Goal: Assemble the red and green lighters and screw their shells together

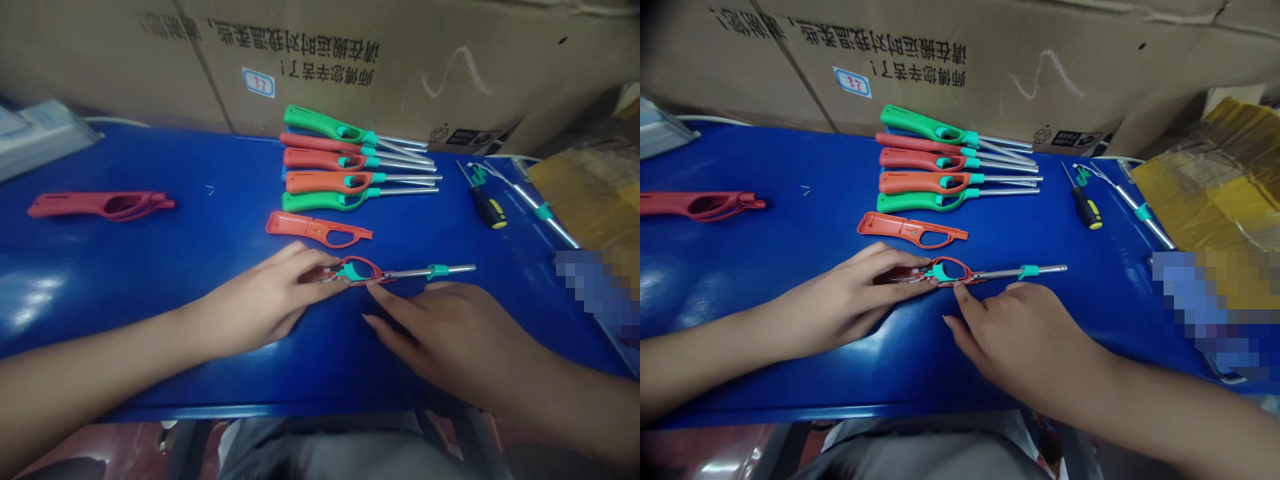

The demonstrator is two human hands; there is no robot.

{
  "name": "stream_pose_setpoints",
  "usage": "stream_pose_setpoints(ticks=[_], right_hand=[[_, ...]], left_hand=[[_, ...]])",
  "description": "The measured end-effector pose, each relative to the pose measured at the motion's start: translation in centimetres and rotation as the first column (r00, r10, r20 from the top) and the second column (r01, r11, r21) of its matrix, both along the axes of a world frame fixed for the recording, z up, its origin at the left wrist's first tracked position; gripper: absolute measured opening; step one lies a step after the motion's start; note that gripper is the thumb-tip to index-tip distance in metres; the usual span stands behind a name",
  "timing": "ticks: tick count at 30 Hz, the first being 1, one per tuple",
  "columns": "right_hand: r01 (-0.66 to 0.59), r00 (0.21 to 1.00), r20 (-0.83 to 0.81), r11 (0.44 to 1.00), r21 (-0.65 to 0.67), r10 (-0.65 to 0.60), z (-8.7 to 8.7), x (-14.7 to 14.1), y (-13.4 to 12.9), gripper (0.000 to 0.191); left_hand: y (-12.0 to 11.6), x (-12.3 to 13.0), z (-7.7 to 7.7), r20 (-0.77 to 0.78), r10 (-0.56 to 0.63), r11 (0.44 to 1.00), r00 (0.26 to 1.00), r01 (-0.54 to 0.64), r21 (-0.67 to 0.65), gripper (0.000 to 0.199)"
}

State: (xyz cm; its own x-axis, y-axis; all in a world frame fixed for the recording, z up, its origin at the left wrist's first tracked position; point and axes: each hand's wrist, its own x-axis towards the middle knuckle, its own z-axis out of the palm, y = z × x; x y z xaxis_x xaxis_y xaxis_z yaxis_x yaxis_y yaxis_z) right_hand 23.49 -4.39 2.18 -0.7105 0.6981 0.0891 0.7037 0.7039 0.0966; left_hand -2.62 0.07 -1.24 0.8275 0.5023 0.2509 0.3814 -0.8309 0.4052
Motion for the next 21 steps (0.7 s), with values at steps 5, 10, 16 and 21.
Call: stream_pose_setpoints(ticks=[5,10,16,21], right_hand=[[-0.143,0.987,0.078,0.987,0.071,0.137,0.08,0.27,0.55,0.037],[-0.144,0.985,0.104,0.987,0.064,0.137,0.12,0.24,0.66,0.039],[-0.128,0.991,0.059,0.989,0.077,0.123,0.21,0.39,0.58,0.040],[-0.182,0.981,0.080,0.981,0.065,0.176,-0.01,0.40,0.72,0.039]], left_hand=[[0.05,-0.03,-0.05,-0.011,-0.008,1.000,1.000,0.008,0.007,0.052],[0.05,-0.04,0.11,-0.003,-0.008,1.000,1.000,0.008,0.020,0.050],[0.07,0.02,0.18,-0.008,-0.007,1.000,1.000,0.008,0.027,0.051],[0.05,-0.04,0.10,-0.069,-0.008,0.997,0.998,0.013,0.072,0.052]])
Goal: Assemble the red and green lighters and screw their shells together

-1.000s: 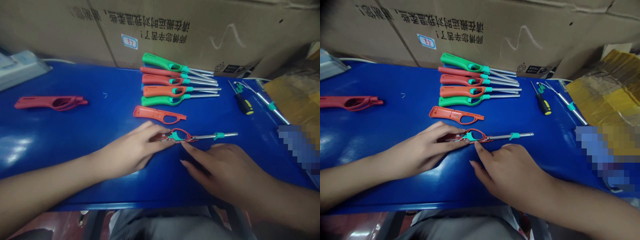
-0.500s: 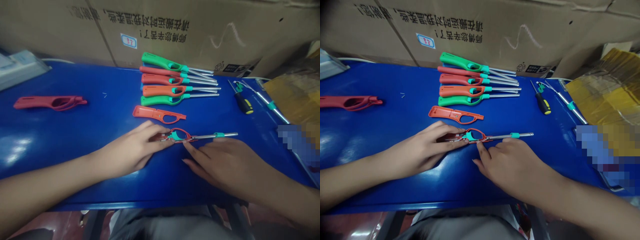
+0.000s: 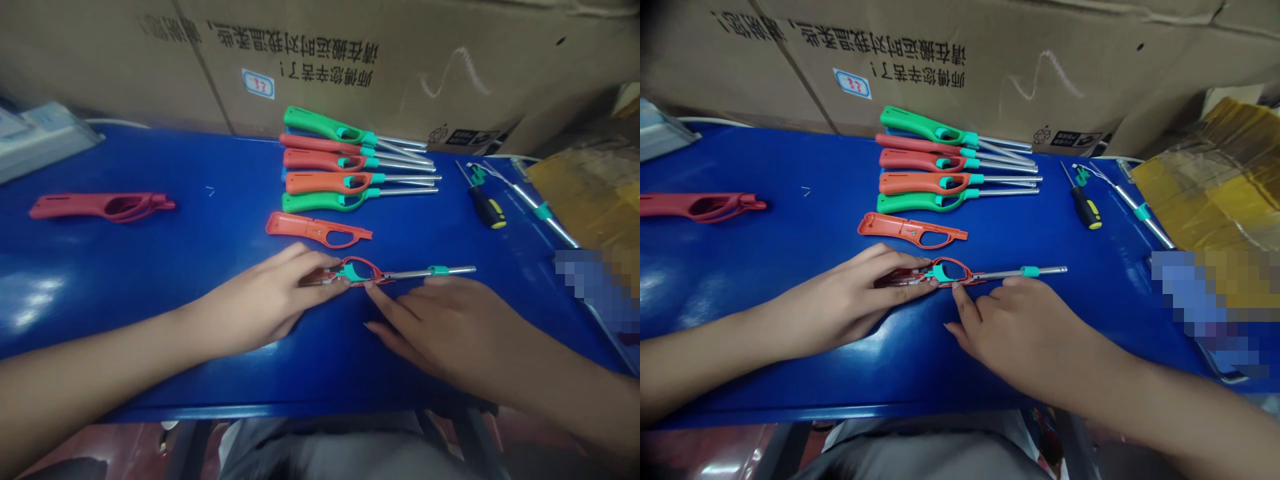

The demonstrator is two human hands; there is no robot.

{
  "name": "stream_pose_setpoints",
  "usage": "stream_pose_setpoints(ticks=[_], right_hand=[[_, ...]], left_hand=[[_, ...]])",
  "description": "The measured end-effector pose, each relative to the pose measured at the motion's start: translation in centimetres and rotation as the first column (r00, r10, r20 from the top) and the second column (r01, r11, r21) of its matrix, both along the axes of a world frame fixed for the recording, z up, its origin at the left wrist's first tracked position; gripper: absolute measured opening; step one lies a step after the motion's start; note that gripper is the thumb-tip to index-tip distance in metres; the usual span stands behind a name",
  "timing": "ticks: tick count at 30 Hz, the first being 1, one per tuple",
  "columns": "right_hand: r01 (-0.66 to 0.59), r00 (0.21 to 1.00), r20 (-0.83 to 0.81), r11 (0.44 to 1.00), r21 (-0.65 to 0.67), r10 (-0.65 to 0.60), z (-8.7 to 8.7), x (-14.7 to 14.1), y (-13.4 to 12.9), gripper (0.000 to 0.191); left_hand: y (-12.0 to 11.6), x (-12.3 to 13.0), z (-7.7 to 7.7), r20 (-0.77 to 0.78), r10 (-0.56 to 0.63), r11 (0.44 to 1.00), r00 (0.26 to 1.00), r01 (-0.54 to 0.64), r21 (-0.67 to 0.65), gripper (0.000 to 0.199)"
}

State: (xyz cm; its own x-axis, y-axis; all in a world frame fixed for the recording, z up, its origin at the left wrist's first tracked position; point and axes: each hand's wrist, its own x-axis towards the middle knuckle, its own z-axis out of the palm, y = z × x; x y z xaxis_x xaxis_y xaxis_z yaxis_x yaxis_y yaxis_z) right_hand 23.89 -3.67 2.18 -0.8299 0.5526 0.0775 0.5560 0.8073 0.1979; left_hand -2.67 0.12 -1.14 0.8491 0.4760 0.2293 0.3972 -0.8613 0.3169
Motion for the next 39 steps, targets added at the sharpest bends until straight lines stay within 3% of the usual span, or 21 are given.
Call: stream_pose_setpoints(ticks=[5,10,15,22,26,31,35,39], right_hand=[[0.004,1.000,0.007,1.000,-0.014,-0.004,0.2,-0.1,0.2,0.039],[0.097,0.986,-0.115,0.982,-0.163,-0.117,0.5,0.5,1.4,0.030],[0.280,0.867,-0.290,0.877,-0.390,-0.406,0.0,1.1,3.5,0.013],[0.239,0.821,-0.281,0.746,-0.622,-0.497,0.0,1.2,4.8,0.015],[0.282,0.819,-0.221,0.706,-0.649,-0.530,0.3,1.0,4.8,0.015],[0.307,0.805,-0.217,0.700,-0.645,-0.553,0.3,0.9,4.8,0.018],[0.275,0.792,-0.243,0.682,-0.678,-0.560,-0.2,1.2,5.1,0.021],[0.262,0.784,-0.247,0.665,-0.699,-0.569,-0.7,1.9,5.6,0.021]], left_hand=[[-0.1,-0.2,0.2,-0.118,-0.010,0.996,0.993,0.021,0.092,0.052],[0.0,-0.5,0.2,-0.055,-0.033,0.991,0.998,0.040,0.124,0.046],[0.1,-0.7,0.2,-0.017,-0.033,0.995,0.999,0.035,0.096,0.044],[0.2,-0.4,0.4,-0.055,-0.016,0.999,0.998,0.018,0.033,0.048],[0.1,-0.4,0.5,-0.055,-0.006,1.000,0.998,0.006,-0.003,0.049],[0.2,-0.7,0.3,0.039,-0.010,0.998,0.999,0.013,-0.059,0.047],[1.0,-1.1,0.8,0.224,0.035,0.999,0.974,-0.026,-0.045,0.031],[1.9,-1.5,1.5,0.228,0.117,0.993,0.967,-0.116,-0.018,0.017]])
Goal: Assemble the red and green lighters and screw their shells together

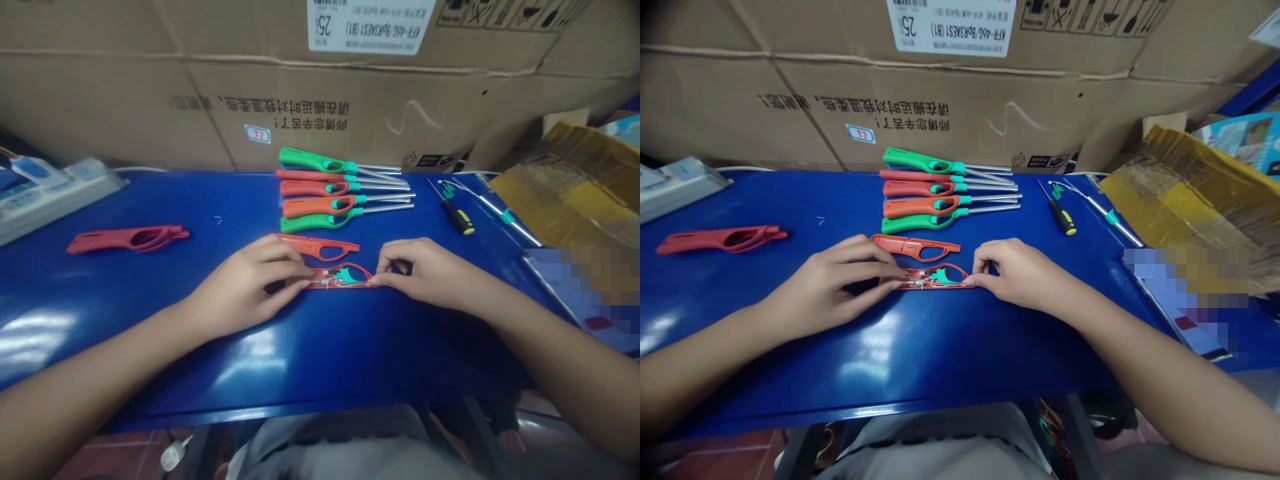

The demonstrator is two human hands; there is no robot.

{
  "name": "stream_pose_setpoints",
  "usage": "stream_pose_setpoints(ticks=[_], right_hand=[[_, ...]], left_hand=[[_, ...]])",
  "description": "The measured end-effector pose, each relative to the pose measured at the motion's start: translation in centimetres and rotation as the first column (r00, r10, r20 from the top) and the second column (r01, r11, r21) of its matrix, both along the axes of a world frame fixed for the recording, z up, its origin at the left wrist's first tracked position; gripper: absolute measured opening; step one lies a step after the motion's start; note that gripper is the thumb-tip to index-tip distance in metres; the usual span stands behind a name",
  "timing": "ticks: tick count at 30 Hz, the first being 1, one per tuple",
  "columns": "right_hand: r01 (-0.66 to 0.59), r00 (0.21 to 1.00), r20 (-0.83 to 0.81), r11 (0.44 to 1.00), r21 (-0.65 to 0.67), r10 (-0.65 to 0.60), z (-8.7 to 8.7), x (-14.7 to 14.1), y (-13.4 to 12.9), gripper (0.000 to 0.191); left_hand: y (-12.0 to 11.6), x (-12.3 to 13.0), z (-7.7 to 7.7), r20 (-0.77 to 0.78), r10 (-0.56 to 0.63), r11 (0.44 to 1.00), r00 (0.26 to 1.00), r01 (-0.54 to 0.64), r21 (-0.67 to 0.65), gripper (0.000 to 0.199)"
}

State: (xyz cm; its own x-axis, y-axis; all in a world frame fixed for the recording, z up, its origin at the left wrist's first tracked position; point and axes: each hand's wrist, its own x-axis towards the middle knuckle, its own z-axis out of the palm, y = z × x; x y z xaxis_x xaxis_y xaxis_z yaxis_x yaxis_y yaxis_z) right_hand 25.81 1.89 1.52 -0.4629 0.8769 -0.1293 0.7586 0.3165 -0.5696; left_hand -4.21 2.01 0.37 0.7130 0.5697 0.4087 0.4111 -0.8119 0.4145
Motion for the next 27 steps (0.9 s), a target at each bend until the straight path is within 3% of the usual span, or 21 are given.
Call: stream_pose_setpoints(ticks=[8,19,27], right_hand=[[0.028,0.999,0.034,1.000,-0.006,-0.028,0.2,-0.1,0.1,0.019],[0.076,0.997,0.036,0.997,-0.032,-0.075,0.2,-0.3,0.0,0.021],[0.060,0.996,0.070,0.998,0.002,-0.060,0.1,-0.2,0.0,0.019]], left_hand=[[0.1,-0.2,-0.2,-0.029,-0.007,0.990,1.000,0.003,-0.138,0.013],[-0.5,-0.1,0.3,-0.055,0.031,0.974,0.998,-0.042,-0.224,0.020],[-0.7,-0.2,0.4,-0.100,0.036,0.976,0.994,-0.057,-0.212,0.021]])
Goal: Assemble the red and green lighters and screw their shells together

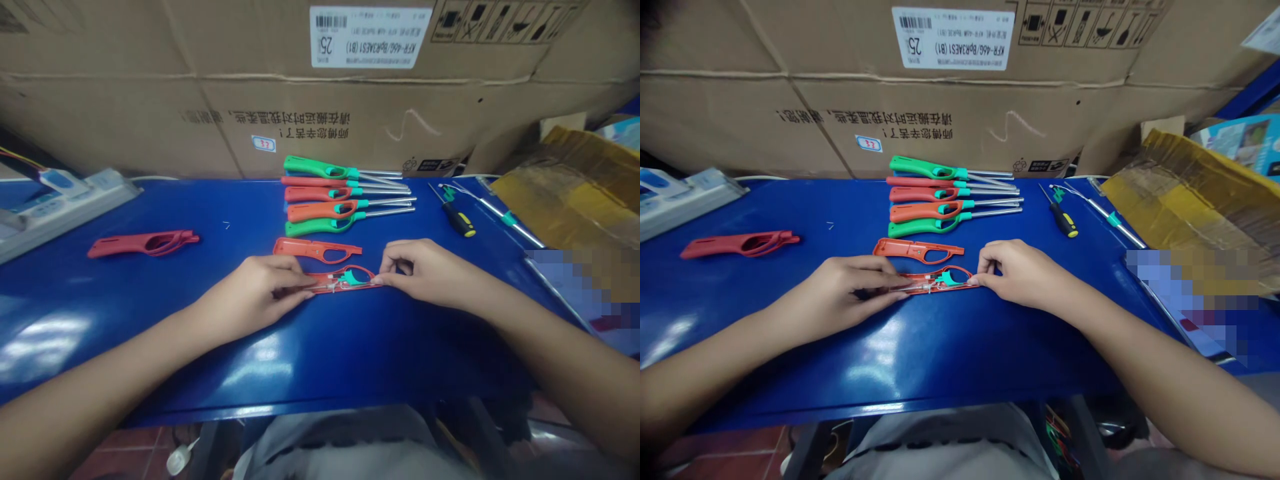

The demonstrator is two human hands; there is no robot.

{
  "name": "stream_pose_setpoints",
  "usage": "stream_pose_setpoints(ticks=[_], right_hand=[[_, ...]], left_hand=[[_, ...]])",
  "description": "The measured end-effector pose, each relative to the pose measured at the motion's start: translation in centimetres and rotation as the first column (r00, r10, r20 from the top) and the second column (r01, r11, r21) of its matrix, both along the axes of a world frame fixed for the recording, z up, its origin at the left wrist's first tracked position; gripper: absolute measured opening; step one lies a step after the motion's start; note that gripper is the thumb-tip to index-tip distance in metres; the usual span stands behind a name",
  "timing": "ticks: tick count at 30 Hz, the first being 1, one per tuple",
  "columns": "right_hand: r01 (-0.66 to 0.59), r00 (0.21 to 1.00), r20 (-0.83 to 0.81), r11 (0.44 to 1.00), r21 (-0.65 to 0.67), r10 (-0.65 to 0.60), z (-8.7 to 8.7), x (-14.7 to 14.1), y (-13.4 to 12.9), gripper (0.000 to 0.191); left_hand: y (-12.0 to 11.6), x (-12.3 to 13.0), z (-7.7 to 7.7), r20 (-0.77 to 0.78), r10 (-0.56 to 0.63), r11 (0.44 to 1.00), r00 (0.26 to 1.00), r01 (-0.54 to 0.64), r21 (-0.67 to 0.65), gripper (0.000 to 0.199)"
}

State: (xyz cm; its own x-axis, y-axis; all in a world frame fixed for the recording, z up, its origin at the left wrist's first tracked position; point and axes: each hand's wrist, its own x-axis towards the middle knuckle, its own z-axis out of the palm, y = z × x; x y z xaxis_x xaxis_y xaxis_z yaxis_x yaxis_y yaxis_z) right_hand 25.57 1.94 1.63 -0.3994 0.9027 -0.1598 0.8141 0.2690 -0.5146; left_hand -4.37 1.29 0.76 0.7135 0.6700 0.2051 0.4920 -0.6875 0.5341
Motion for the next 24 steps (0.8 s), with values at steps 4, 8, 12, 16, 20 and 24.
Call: stream_pose_setpoints(ticks=[4,8,12,16,20,24], right_hand=[[0.000,1.000,0.007,1.000,-0.006,0.000,0.0,0.1,0.0,0.019],[0.014,1.000,0.002,0.999,-0.036,-0.014,0.0,0.2,0.1,0.021],[0.019,1.000,-0.012,0.999,-0.044,-0.020,-0.1,0.3,0.2,0.021],[0.009,1.000,-0.019,0.999,-0.033,-0.010,-0.1,0.2,0.2,0.022],[0.009,1.000,-0.010,1.000,-0.028,-0.010,0.0,0.2,0.1,0.023],[0.007,1.000,-0.011,1.000,-0.022,-0.007,-0.1,0.3,0.1,0.022]], left_hand=[[0.1,-0.4,0.5,-0.010,0.024,0.998,1.000,-0.025,-0.060,0.034],[0.3,-0.5,0.5,0.002,0.099,0.995,0.995,-0.099,-0.029,0.029],[0.5,-0.4,0.3,-0.003,0.131,0.991,0.991,-0.131,-0.018,0.025],[0.8,-0.3,0.0,0.031,0.114,0.993,0.993,-0.114,-0.013,0.023],[1.3,-0.2,-0.5,0.124,0.203,0.972,0.971,-0.185,-0.144,0.017],[1.6,0.1,-1.1,0.205,0.275,0.926,0.939,-0.201,-0.320,0.017]])
